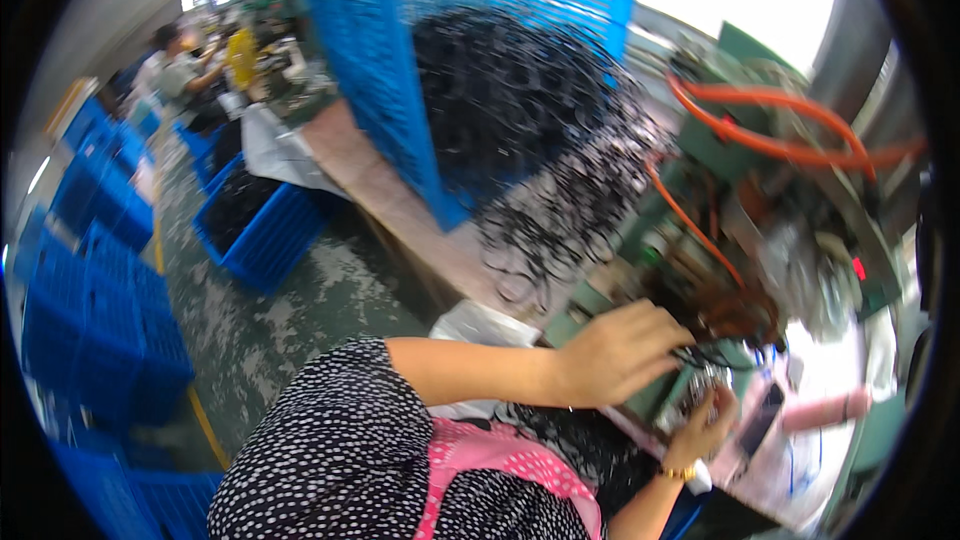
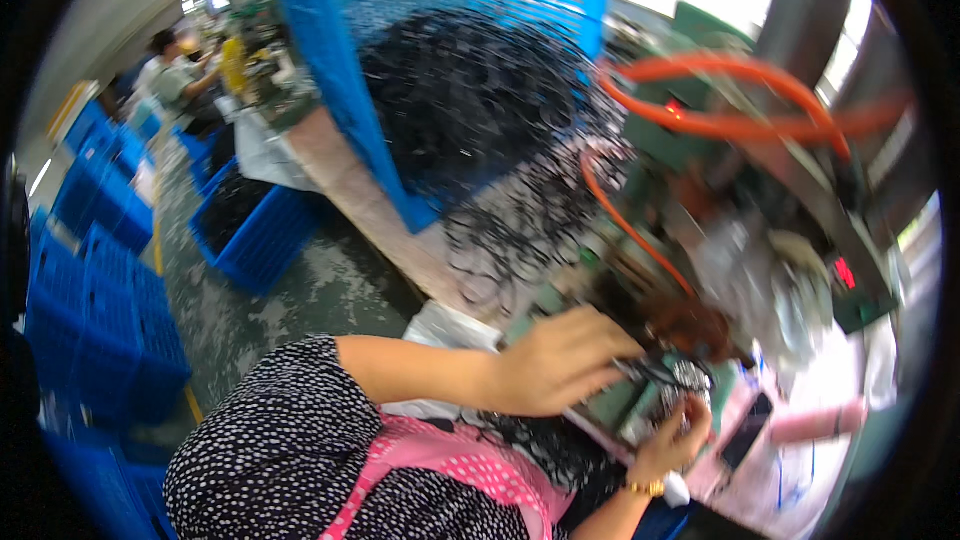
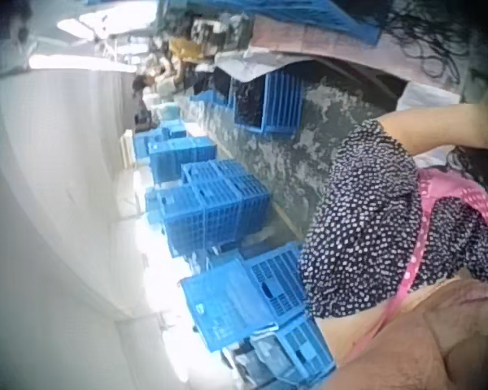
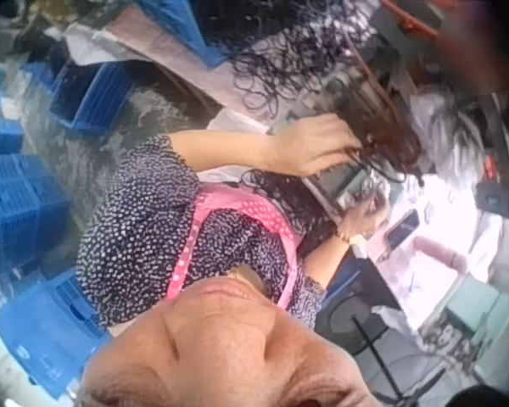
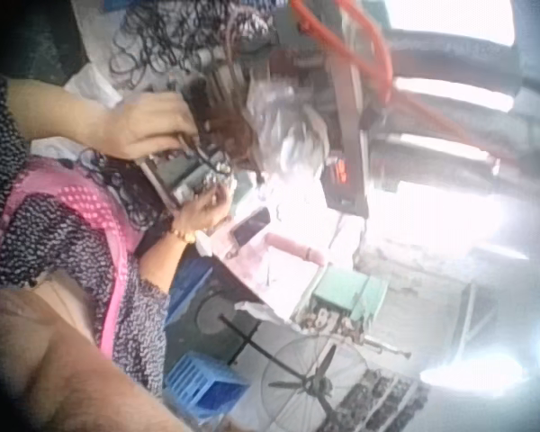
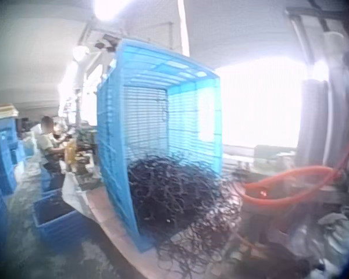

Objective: The person repeatedly picks black cables from a blue basket, places them into a press machine, and attaches small metal connectors to the cable ends. The finished cables are placed on the table beside the machine.

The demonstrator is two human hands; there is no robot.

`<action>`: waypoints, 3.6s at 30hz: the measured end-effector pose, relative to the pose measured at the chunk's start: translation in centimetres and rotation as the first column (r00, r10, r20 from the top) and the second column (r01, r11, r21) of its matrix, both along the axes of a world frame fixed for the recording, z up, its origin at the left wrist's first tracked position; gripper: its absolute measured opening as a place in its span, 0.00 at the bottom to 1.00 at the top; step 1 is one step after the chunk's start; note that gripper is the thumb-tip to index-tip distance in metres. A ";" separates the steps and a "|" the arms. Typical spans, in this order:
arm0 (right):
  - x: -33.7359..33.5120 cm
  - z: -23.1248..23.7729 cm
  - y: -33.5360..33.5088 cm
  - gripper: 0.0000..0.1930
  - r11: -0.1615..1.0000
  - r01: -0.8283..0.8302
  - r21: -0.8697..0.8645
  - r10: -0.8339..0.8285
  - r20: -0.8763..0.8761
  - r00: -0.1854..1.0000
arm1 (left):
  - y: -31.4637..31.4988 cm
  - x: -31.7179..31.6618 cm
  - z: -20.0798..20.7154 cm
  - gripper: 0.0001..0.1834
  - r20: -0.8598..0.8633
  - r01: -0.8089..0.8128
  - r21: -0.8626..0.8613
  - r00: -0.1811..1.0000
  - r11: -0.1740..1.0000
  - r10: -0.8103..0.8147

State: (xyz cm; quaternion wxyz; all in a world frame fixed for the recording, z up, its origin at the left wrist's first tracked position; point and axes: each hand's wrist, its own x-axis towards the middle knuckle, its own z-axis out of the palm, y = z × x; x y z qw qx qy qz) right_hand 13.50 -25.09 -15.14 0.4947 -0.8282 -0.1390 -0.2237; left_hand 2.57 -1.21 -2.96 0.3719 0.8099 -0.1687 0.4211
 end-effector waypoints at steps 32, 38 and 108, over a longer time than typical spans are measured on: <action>-2.1 2.6 1.2 0.08 0.986 0.140 -0.092 -0.125 0.155 0.980 | 14.4 -3.4 -5.1 0.18 -0.695 -0.356 -0.125 0.697 0.926 0.174; -1.7 3.0 0.1 0.09 0.988 0.004 -0.154 0.019 0.150 0.988 | 12.2 -4.1 -4.2 0.16 -0.555 -0.281 -0.152 0.818 0.948 0.153; -1.7 2.5 -3.1 0.12 0.824 -0.087 0.561 0.168 -0.096 0.981 | 0.6 1.5 1.5 0.13 -0.121 0.100 0.040 0.988 0.994 -0.095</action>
